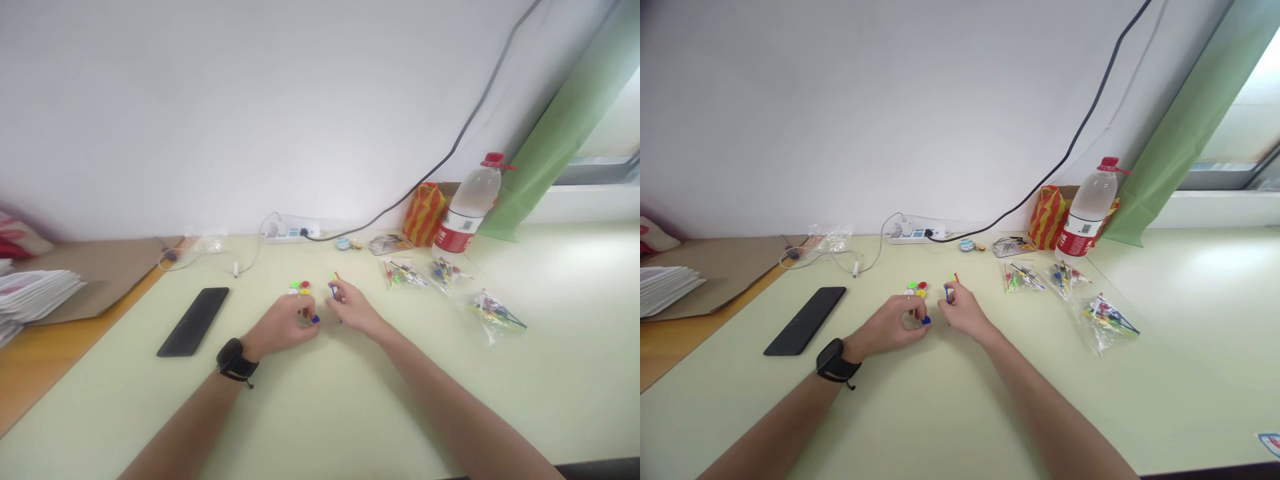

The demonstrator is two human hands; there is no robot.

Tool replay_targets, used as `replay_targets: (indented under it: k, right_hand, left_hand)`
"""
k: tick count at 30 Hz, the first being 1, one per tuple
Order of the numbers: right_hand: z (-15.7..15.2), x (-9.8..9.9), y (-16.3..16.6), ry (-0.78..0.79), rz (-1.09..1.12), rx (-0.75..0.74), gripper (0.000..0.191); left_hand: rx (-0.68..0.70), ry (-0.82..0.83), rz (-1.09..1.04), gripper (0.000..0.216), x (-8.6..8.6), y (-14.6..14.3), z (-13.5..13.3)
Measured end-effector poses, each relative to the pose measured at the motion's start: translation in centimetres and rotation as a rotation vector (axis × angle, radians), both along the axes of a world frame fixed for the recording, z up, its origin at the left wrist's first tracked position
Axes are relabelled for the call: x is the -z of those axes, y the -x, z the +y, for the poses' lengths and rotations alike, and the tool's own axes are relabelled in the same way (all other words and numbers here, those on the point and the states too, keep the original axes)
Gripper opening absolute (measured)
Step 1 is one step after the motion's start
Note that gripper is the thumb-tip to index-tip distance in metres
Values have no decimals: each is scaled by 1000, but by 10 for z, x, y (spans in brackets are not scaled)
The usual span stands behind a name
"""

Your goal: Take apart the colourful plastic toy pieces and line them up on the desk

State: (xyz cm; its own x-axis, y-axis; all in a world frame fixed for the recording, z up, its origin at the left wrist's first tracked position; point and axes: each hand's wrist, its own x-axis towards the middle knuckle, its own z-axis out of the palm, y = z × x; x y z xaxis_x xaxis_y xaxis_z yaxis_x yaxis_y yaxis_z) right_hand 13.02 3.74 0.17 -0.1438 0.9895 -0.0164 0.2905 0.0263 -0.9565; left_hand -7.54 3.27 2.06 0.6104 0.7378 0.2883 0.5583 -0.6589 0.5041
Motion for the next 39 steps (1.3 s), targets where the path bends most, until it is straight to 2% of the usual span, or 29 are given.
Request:
replay_targets:
  k: [3, 5, 9, 13, 16, 19, 23, 25, 29, 33, 36, 39]
  right_hand:
    - [1, -2, -2, 39, 87, -28, 65]
    - [0, -3, -4, 41, 116, -66, 72]
    - [4, -1, -10, -78, -7, -92, 59]
    - [9, 6, -17, -307, -274, -8, 39]
    - [10, 10, -22, -440, -481, 56, 42]
    - [9, 12, -26, -430, -556, -11, 43]
    - [9, 12, -26, -415, -576, -72, 16]
    - [9, 11, -24, -394, -590, -69, 10]
    - [4, 8, -15, -341, -527, -46, 15]
    - [-2, 8, -5, -285, -231, -130, 6]
    - [-1, 9, -3, -246, -131, -172, 19]
    - [5, 10, -6, -240, -135, -131, 25]
  left_hand:
    - [-20, -35, 70, 4, -1, 5, 4]
    - [-35, -55, 80, 8, -1, 8, 7]
    - [-13, -121, 49, 6, -3, 15, 12]
    - [-30, -168, 17, 6, -4, 20, 17]
    - [-60, -211, 31, 18, -3, 21, 20]
    - [-76, -218, 76, 31, 0, 20, 21]
    - [-61, -194, 148, 26, 4, 17, 18]
    - [-58, -196, 177, 25, 7, 14, 16]
    - [-86, -200, 226, 35, 11, 9, 13]
    - [-95, -181, 224, 37, 12, 10, 13]
    - [-116, -185, 185, 44, 11, 12, 15]
    - [-119, -193, 171, 55, 9, 12, 15]
